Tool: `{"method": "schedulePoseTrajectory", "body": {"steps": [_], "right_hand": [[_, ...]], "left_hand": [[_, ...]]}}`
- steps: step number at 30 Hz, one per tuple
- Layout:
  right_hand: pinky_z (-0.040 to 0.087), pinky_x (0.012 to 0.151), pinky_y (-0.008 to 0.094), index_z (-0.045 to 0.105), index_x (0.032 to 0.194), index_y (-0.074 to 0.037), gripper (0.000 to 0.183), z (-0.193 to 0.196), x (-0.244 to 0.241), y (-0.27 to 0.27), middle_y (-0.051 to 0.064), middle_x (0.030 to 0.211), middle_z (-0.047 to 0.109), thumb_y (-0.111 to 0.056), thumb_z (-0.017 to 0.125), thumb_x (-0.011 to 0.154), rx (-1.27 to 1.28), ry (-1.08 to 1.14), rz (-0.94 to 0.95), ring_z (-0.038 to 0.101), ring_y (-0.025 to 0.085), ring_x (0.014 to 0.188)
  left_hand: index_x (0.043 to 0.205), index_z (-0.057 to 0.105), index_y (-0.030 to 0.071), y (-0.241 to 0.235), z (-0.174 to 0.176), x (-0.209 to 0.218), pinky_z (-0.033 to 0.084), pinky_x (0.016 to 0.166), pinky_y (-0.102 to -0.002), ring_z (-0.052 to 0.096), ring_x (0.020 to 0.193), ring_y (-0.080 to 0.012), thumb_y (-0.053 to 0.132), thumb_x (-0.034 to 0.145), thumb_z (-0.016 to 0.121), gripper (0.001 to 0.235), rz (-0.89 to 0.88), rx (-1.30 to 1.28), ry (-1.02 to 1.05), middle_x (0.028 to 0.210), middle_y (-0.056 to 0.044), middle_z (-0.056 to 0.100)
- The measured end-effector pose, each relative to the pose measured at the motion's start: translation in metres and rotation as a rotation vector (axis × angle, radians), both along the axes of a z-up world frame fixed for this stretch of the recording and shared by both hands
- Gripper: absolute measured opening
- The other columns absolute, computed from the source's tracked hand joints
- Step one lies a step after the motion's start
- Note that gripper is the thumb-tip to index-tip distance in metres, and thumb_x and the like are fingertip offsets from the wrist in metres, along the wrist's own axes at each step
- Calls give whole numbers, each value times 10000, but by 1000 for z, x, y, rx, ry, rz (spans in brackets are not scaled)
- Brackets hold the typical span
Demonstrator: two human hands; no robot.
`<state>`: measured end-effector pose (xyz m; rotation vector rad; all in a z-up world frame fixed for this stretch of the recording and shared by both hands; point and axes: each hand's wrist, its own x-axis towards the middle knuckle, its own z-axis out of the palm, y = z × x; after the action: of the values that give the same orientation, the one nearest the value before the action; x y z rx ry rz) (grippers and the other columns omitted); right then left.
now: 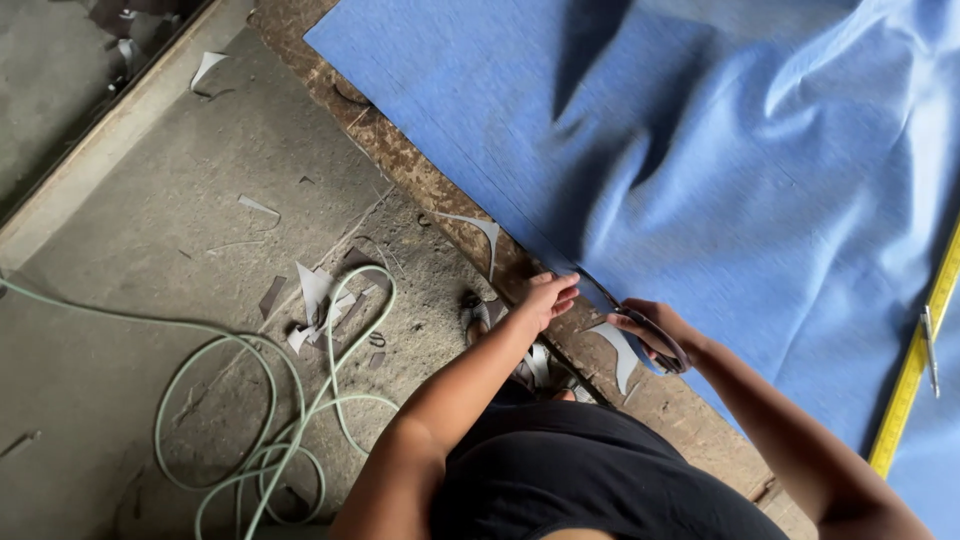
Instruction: Measuring, marking, and cutting blue fabric on a workbench using a ruler and scissors
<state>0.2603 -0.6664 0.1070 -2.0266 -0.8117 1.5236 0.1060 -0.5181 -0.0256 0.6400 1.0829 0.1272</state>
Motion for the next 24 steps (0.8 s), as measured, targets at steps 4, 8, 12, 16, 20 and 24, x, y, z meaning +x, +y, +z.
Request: {"method": "schedulePoseTrajectory", "body": {"steps": [4, 8, 12, 16, 20, 24], "right_hand": [[494, 490, 313, 677, 1159, -36, 493, 3, -8, 22, 152, 660, 588, -456, 730, 906, -42, -10, 22, 610, 233, 438], [503, 542, 350, 657, 1193, -47, 515, 4, -16, 56, 181, 746, 601, -460, 737, 896, -59, -42, 59, 625, 250, 446], [494, 501, 320, 685, 1140, -86, 448, -4, -22, 83, 135, 640, 600, -452, 757, 892, -40, -85, 62, 637, 244, 419], [472, 477, 313, 679, 1154, -104, 466, -2, -33, 113, 140, 616, 610, -485, 753, 896, -48, -88, 45, 627, 246, 410], [507, 478, 329, 643, 1242, -74, 573, -22, -32, 140, 252, 876, 680, -511, 740, 885, -66, -104, 83, 650, 287, 462], [543, 478, 315, 638, 1246, -50, 565, -15, -39, 173, 264, 885, 665, -497, 722, 910, -42, -107, 74, 675, 311, 496]], "left_hand": [[967, 620, 124, 7, 13, -11, 567, 613, -172, 747, 756, -77, 243, 820, 873, 317, -107, 47, 110, 858, 1, 728], [971, 647, 127, 10, -28, -8, 551, 572, -144, 756, 747, -71, 262, 817, 884, 313, -195, 75, 60, 850, 7, 712], [968, 695, 129, 23, -13, -24, 527, 565, -123, 751, 737, -53, 282, 815, 883, 287, -295, 100, 22, 839, 32, 722], [1027, 701, 91, 27, 9, -36, 522, 505, -95, 749, 719, -58, 299, 757, 946, 420, -310, 101, -66, 835, 1, 743], [1042, 682, 34, 24, 4, -40, 516, 512, -100, 745, 716, -69, 327, 769, 934, 473, -335, 120, -96, 844, -29, 732], [997, 699, 18, 34, 35, -49, 514, 481, -104, 738, 671, -83, 278, 749, 934, 429, -368, 147, -144, 797, -59, 733]]}}
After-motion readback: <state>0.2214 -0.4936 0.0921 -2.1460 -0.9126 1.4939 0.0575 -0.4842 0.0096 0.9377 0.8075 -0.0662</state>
